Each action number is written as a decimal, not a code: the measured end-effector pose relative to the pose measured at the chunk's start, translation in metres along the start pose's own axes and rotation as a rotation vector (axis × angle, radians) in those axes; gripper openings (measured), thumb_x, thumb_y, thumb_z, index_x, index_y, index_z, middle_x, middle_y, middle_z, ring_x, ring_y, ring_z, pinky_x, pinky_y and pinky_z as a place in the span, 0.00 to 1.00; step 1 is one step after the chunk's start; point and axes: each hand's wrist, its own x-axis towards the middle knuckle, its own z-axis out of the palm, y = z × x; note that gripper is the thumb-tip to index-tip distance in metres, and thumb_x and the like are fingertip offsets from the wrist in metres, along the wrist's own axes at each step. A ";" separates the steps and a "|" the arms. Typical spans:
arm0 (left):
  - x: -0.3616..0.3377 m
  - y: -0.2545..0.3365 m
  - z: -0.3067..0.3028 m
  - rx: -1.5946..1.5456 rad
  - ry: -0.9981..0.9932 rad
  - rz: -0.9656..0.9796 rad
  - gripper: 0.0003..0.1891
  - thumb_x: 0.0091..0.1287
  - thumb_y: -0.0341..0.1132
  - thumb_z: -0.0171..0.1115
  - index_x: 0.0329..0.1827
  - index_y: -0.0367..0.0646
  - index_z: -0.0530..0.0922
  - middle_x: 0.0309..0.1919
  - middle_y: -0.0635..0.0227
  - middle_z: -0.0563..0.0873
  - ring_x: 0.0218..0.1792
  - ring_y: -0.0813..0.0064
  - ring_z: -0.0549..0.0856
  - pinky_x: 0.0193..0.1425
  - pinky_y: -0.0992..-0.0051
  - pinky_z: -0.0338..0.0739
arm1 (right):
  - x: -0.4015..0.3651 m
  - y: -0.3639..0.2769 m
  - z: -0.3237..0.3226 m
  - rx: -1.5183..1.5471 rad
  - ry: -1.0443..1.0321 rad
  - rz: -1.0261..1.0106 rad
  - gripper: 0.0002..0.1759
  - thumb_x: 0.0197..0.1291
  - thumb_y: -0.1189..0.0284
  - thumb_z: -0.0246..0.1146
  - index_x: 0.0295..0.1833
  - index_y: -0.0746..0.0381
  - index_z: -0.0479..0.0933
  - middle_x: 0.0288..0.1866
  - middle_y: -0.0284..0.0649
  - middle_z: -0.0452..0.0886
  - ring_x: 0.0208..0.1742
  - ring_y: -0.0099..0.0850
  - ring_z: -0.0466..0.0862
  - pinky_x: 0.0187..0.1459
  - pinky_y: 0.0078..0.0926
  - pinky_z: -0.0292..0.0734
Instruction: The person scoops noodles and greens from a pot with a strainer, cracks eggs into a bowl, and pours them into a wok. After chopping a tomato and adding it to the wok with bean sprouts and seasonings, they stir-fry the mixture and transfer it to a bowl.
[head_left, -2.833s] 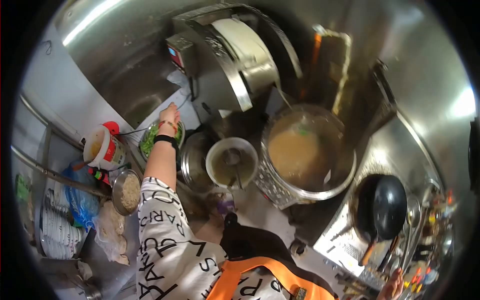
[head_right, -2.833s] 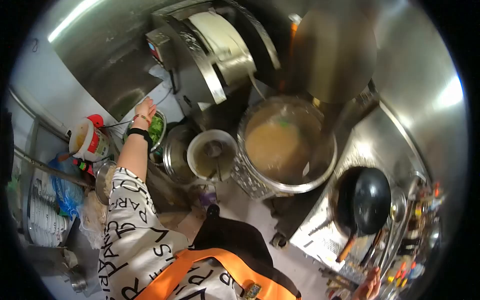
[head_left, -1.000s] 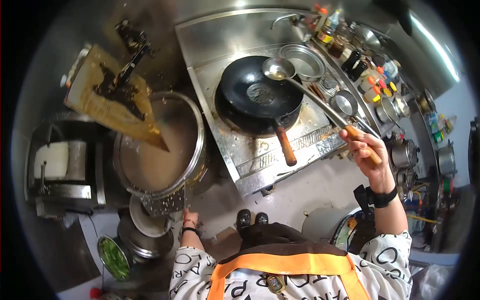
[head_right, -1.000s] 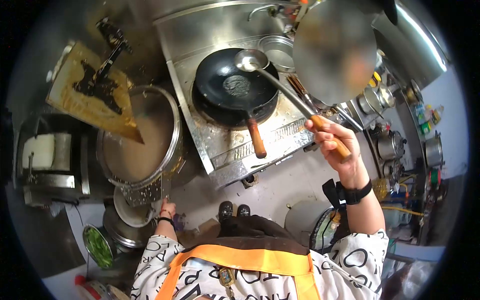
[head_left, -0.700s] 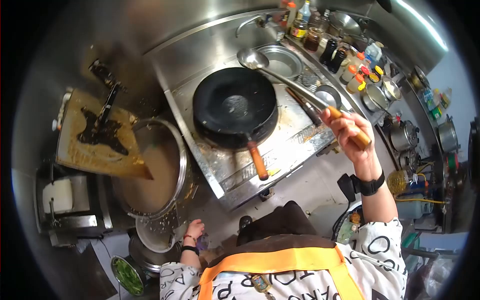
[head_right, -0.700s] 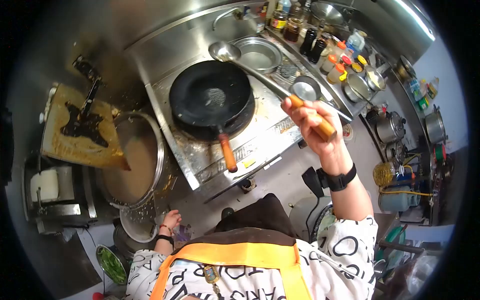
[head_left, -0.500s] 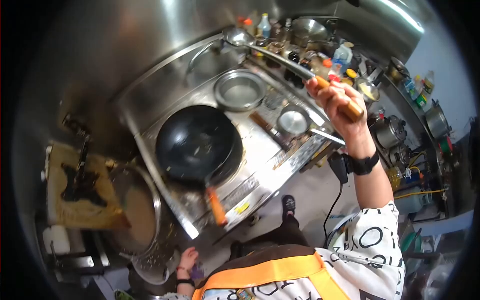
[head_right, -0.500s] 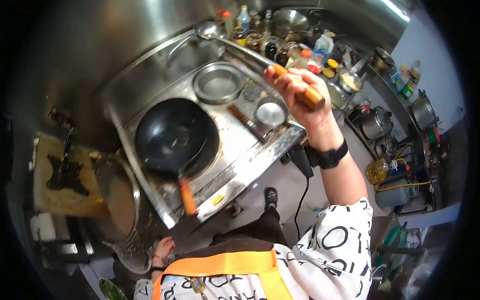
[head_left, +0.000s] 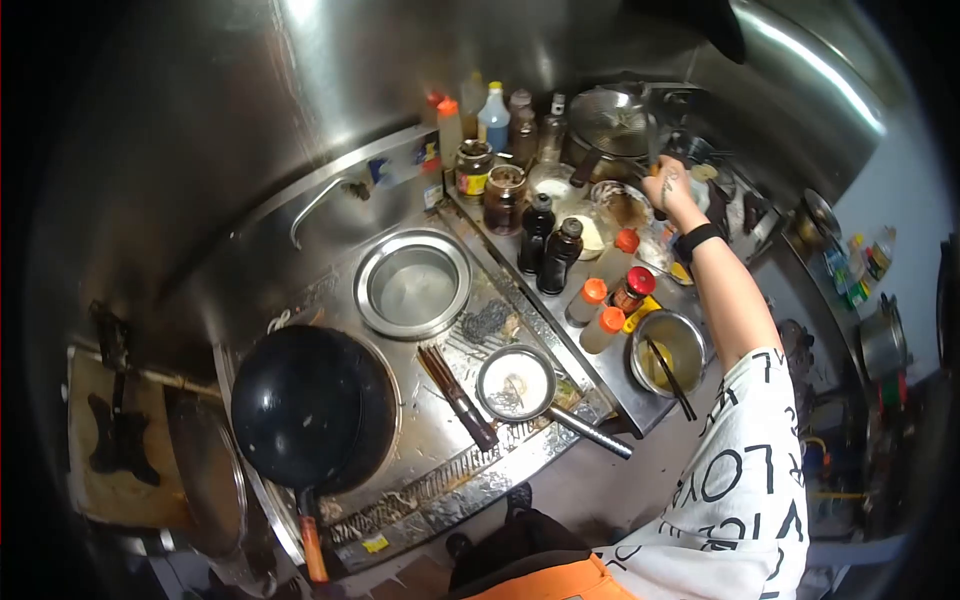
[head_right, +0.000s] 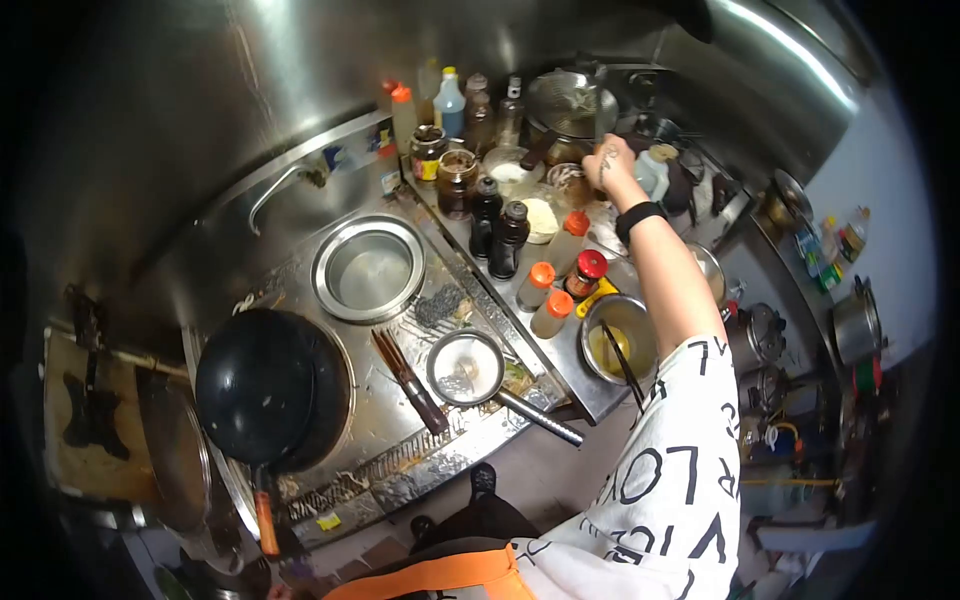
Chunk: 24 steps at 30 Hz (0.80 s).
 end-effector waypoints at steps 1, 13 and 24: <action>-0.009 -0.002 0.001 -0.025 -0.007 0.020 0.13 0.61 0.34 0.58 0.47 0.38 0.75 0.38 0.67 0.82 0.36 0.76 0.78 0.41 0.76 0.73 | 0.008 0.018 0.007 -0.065 0.026 -0.127 0.17 0.40 0.70 0.58 0.39 0.67 0.75 0.36 0.54 0.80 0.44 0.50 0.80 0.47 0.37 0.74; -0.032 -0.044 0.111 0.353 -0.425 0.307 0.09 0.60 0.39 0.62 0.31 0.41 0.80 0.24 0.70 0.82 0.30 0.83 0.79 0.33 0.77 0.74 | -0.258 -0.110 -0.100 1.491 -0.992 0.237 0.29 0.57 0.76 0.54 0.66 0.67 0.59 0.49 0.46 0.74 0.24 0.15 0.66 0.17 0.06 0.65; -0.112 0.127 0.275 0.527 -1.053 0.436 0.17 0.60 0.35 0.62 0.51 0.38 0.76 0.44 0.60 0.83 0.44 0.72 0.81 0.49 0.72 0.74 | -0.474 -0.201 0.031 0.377 -0.849 -0.658 0.16 0.52 0.73 0.55 0.49 0.60 0.72 0.37 0.46 0.76 0.41 0.43 0.81 0.37 0.40 0.78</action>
